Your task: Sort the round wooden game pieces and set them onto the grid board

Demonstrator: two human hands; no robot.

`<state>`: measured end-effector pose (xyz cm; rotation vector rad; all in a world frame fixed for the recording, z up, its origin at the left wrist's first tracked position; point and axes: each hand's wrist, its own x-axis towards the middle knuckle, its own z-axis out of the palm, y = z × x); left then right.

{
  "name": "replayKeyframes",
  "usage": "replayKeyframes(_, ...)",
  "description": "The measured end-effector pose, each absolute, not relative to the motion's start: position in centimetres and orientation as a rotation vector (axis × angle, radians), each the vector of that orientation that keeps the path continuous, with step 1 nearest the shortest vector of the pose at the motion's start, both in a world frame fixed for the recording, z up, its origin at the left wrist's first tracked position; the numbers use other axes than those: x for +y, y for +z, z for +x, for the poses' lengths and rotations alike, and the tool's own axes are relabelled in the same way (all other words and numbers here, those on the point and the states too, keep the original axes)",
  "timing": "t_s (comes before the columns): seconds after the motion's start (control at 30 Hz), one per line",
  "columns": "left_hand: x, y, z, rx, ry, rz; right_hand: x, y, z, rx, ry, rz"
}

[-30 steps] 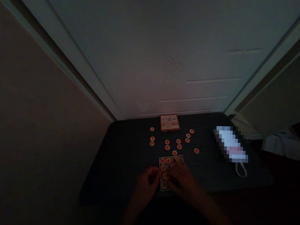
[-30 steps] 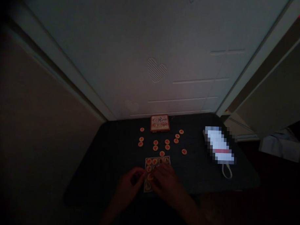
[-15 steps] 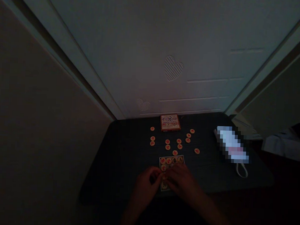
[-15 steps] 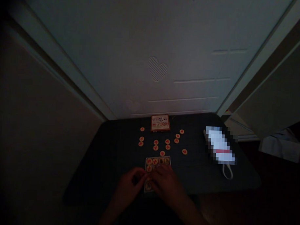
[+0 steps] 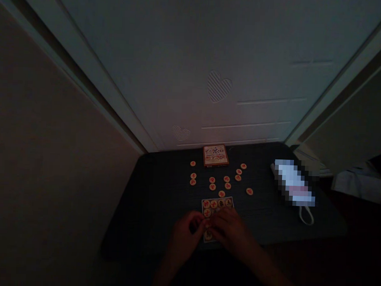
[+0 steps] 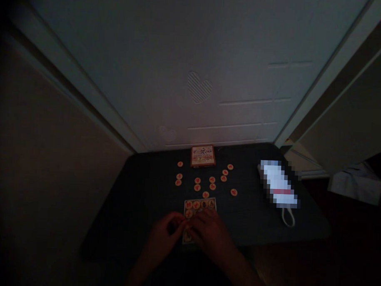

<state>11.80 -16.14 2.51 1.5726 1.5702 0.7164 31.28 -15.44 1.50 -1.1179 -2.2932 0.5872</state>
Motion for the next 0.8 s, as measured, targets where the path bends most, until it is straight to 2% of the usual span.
replayKeyframes(0.8, -14.8, 3.2, 10.9, 1.632, 0.757, 1.588, -15.5, 1.9, 33.2, -2.128, 0.635, -1.165)
